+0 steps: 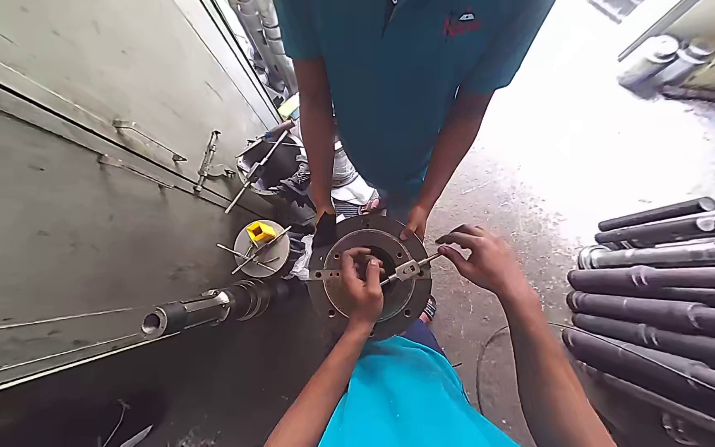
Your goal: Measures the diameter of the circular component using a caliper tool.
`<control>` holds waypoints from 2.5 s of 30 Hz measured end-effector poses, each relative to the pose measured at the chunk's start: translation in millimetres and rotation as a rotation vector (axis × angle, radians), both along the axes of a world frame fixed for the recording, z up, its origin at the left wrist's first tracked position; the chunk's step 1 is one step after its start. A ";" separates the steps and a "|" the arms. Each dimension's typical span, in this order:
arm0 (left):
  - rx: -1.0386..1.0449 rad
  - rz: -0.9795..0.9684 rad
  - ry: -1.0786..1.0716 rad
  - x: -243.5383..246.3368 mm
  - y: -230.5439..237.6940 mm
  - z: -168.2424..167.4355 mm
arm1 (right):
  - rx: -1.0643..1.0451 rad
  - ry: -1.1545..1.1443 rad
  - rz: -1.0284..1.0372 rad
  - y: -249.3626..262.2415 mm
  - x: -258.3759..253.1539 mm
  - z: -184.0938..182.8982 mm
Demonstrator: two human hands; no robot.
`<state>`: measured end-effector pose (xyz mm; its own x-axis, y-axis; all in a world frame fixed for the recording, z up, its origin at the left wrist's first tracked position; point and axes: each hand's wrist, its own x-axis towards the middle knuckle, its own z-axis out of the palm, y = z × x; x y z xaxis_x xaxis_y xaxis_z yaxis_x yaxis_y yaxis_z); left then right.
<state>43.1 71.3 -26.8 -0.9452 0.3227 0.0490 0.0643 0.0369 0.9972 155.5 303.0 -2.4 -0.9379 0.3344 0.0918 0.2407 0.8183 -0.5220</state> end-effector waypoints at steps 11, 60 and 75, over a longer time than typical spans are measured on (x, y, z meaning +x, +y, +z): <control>0.202 -0.516 0.012 -79.9 85.3 0.4 | 0.067 -0.119 -0.254 -140.1 66.8 -9.6; 0.250 -0.404 -0.093 -78.1 65.8 -1.2 | -0.087 -0.377 -0.239 -119.1 49.6 6.3; 0.052 -0.112 -0.193 -30.1 12.0 10.3 | -0.335 -0.423 0.036 -20.4 19.2 15.1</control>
